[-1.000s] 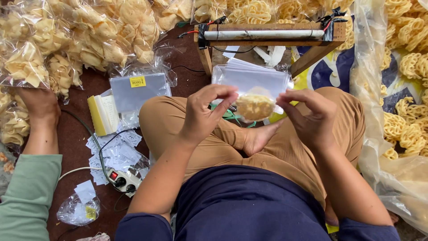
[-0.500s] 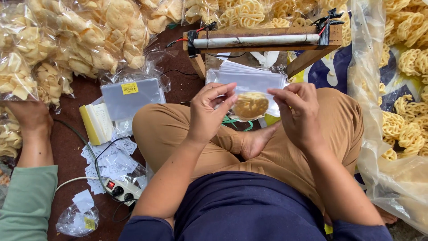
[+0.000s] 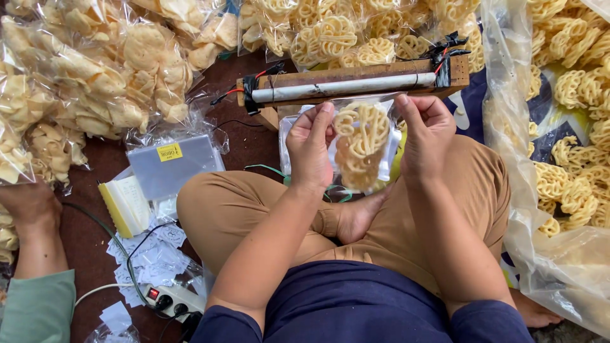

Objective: Packaging individual snacks into plastic bags and sealing them with a heat sealer

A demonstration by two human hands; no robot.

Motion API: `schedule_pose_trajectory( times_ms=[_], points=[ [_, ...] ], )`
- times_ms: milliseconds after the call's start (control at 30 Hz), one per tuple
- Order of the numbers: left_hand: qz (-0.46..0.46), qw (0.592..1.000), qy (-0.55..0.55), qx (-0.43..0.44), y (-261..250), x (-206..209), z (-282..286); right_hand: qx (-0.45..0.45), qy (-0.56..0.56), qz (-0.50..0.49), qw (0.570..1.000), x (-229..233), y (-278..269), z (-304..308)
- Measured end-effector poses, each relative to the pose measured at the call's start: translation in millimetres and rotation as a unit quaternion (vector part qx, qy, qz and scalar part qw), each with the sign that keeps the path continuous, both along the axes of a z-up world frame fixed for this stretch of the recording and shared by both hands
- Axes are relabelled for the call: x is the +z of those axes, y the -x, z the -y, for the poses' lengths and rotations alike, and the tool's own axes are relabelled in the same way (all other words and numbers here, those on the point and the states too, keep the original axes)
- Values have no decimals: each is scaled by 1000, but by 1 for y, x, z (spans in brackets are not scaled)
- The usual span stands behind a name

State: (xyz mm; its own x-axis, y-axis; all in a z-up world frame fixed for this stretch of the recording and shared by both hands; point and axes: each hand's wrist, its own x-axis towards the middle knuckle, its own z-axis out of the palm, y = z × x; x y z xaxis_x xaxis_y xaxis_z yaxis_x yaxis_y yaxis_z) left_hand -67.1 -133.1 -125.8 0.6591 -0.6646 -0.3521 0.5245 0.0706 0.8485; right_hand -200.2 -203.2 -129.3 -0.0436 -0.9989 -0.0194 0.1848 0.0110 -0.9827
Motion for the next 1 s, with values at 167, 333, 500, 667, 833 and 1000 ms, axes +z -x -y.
schedule_pose_trajectory(
  times_ms=[167, 333, 500, 667, 833, 1000],
  points=[
    [-67, 997, -4, 31, 7, -19, 6, -40, -18, 39, 998, -18, -1, 3],
    [-81, 996, -14, 39, 9, -24, 10, -47, -16, 37, 998, -21, -1, 5],
    [-90, 995, -19, 43, 7, -20, 11, -54, -17, 36, 998, -22, -3, 5],
    [-92, 994, -10, 51, 7, -22, 12, -64, -18, 39, 997, -15, -8, 3],
    [-91, 994, -12, 56, 8, -18, 12, -73, -20, 37, 996, -14, -10, 3],
    [-92, 994, -9, 54, 7, -21, 11, -71, -19, 30, 997, -13, -10, 3]
  ],
)
